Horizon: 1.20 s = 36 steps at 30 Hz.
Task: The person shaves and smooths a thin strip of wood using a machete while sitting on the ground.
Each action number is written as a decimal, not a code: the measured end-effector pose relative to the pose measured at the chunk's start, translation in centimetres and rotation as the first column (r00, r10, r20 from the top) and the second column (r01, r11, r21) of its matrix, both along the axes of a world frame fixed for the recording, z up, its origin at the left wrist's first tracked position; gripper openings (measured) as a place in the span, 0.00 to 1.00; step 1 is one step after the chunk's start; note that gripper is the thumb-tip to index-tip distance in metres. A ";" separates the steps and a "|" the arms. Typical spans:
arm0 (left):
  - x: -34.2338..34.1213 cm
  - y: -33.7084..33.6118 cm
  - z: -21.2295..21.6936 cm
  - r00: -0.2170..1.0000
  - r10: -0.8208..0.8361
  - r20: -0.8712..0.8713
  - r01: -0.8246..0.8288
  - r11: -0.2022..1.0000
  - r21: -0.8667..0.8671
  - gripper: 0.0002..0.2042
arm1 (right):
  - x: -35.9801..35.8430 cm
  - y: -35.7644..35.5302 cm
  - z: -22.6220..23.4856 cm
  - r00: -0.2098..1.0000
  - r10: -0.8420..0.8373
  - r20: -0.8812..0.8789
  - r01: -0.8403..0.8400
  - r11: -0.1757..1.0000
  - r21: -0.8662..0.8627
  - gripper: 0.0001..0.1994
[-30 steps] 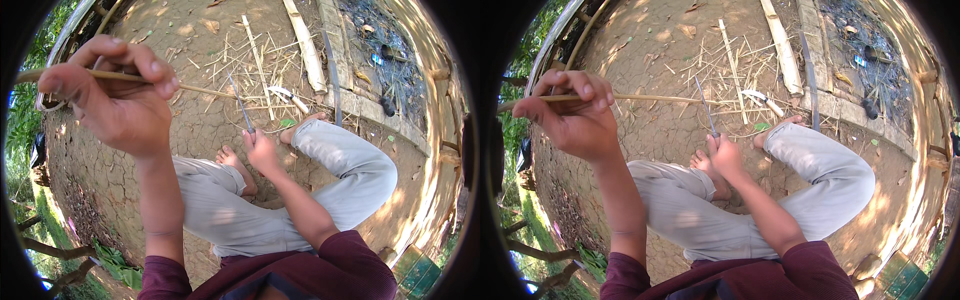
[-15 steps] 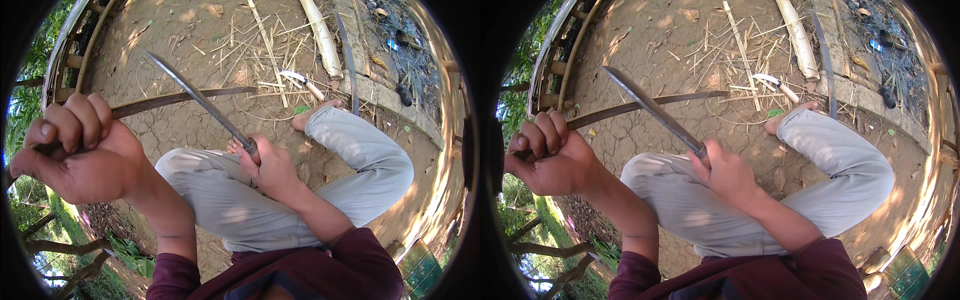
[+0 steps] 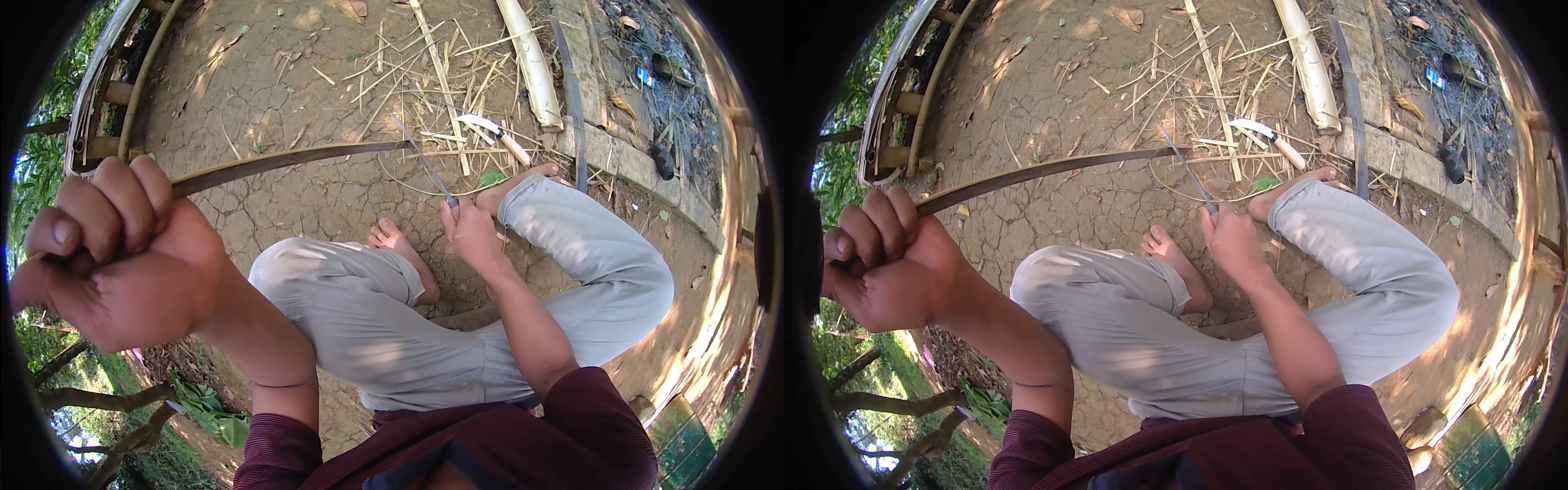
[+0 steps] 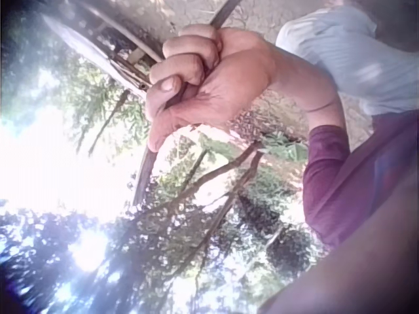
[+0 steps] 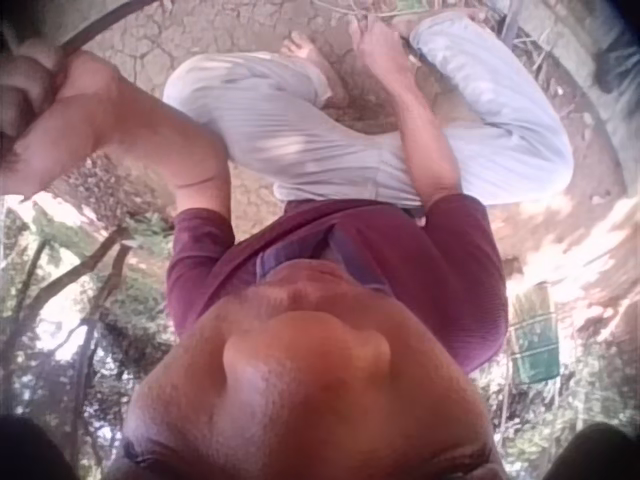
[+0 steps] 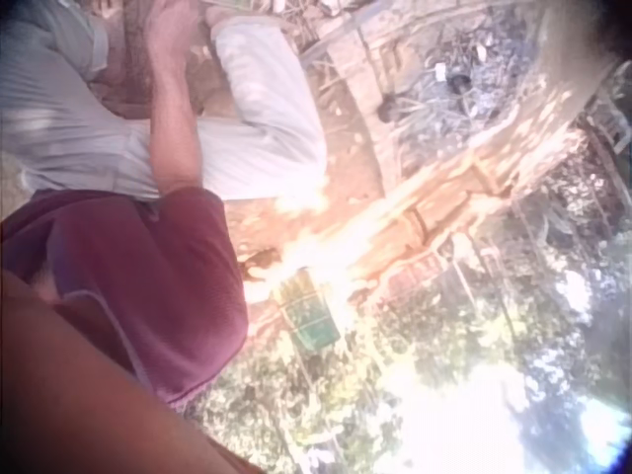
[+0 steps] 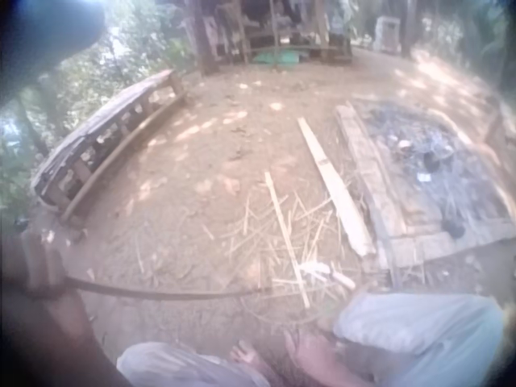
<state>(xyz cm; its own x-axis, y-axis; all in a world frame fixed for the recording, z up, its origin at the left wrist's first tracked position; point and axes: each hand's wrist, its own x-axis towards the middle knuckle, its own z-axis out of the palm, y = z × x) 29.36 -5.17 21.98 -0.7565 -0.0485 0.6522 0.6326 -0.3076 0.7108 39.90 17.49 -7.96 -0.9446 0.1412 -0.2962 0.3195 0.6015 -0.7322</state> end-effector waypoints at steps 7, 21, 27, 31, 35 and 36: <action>-0.4 1.7 0.1 0.989 0.145 -0.032 -0.145 0.989 -0.016 0.11 | -0.7 -3.0 9.2 0.992 0.056 -0.111 -0.076 0.981 -0.176 0.16; -0.2 1.5 0.1 0.986 0.169 0.015 -0.169 0.985 0.026 0.11 | 0.5 -2.8 8.7 0.990 0.059 -0.125 -0.066 0.996 -0.054 0.16; -0.3 0.7 0.5 0.979 0.204 0.031 -0.205 0.978 0.029 0.11 | -0.8 0.8 -1.7 1.000 0.019 0.002 -0.019 0.999 0.043 0.15; -0.9 0.9 0.2 0.980 0.198 -0.007 -0.198 0.980 0.015 0.12 | -0.4 -2.8 6.9 0.996 0.038 -0.079 -0.047 0.993 -0.111 0.15; -0.6 0.4 0.0 0.975 0.216 0.046 -0.217 0.976 0.005 0.11 | -0.7 -1.1 1.5 0.999 -0.028 0.042 0.030 0.997 -0.066 0.17; -0.6 0.2 0.1 0.979 0.197 0.043 -0.197 0.980 0.005 0.10 | -1.0 -0.5 0.9 0.999 -0.046 0.025 0.046 0.999 -0.002 0.17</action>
<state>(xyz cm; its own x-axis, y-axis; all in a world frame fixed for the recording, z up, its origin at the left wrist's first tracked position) 28.73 -5.01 22.03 -0.7583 -0.2055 0.6186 0.6509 -0.1866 0.7359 38.94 17.03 -7.04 -0.9295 0.1838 -0.3197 0.3650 0.5835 -0.7255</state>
